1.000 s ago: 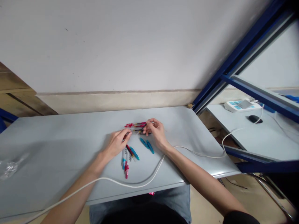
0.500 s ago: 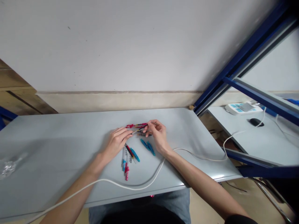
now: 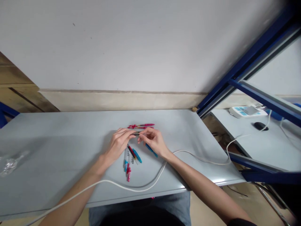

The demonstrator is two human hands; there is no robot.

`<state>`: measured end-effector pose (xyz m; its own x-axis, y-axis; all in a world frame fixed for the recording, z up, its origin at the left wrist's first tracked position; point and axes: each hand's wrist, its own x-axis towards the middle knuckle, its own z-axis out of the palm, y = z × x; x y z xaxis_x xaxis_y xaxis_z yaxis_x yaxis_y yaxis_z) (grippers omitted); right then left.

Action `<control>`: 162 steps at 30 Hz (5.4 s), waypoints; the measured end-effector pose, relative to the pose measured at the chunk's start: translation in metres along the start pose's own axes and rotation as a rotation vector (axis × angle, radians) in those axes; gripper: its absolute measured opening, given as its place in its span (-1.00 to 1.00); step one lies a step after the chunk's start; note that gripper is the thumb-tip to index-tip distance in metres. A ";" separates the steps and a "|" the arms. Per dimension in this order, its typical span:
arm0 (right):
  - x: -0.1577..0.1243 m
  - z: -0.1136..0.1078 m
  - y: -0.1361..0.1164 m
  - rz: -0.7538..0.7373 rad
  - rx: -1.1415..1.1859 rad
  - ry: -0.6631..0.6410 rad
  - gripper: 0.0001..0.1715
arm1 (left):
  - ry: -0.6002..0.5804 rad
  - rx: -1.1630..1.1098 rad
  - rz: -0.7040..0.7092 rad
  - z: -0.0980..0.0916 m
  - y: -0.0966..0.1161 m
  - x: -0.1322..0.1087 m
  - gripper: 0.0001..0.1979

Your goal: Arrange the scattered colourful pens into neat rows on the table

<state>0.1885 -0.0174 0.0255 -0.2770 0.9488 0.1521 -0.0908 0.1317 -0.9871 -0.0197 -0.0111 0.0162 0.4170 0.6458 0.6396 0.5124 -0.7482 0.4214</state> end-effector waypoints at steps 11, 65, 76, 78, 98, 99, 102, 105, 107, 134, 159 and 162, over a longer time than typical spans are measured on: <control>-0.004 0.010 -0.002 0.084 0.042 0.005 -0.61 | -0.047 0.168 -0.004 0.004 0.018 -0.003 -0.82; 0.010 -0.020 -0.003 -0.054 -0.200 0.154 -0.81 | -0.041 0.025 -0.163 0.012 0.003 -0.006 -0.82; 0.008 -0.019 -0.003 -0.086 -0.159 0.022 -0.85 | -0.065 -0.001 -0.180 0.011 0.003 -0.007 -0.82; 0.008 -0.019 -0.003 -0.094 -0.181 0.023 -0.86 | -0.060 0.000 -0.178 0.011 0.003 -0.007 -0.83; -0.018 -0.048 -0.027 -0.069 -0.538 -0.221 -0.74 | -0.122 0.205 -0.010 0.011 0.013 -0.003 -0.75; -0.024 -0.055 -0.029 -0.060 -0.587 -0.264 -0.65 | -0.121 0.207 -0.020 0.011 0.013 -0.003 -0.77; -0.039 -0.069 -0.029 -0.019 -0.668 -0.445 -0.17 | -0.144 0.200 -0.021 0.011 0.014 -0.003 -0.78; -0.046 -0.072 -0.027 0.023 -0.687 -0.514 -0.07 | -0.162 0.181 -0.025 0.010 0.016 -0.003 -0.78; -0.045 -0.071 -0.025 0.021 -0.698 -0.487 -0.11 | -0.160 0.152 -0.037 0.010 0.016 -0.004 -0.80; 0.015 -0.026 0.009 0.044 -0.047 0.188 -0.53 | -0.016 0.303 0.039 0.021 -0.008 0.011 -0.78; 0.020 -0.029 0.016 0.093 0.059 0.200 -0.58 | 0.002 0.131 -0.010 0.023 -0.013 0.006 -0.73; 0.021 -0.028 0.014 0.114 0.079 0.183 -0.56 | -0.005 0.098 -0.009 0.023 -0.014 0.006 -0.74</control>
<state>0.2081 0.0120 0.0131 -0.1123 0.9935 0.0208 -0.1452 0.0043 -0.9894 -0.0071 0.0065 -0.0004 0.4156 0.6532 0.6330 0.5873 -0.7241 0.3617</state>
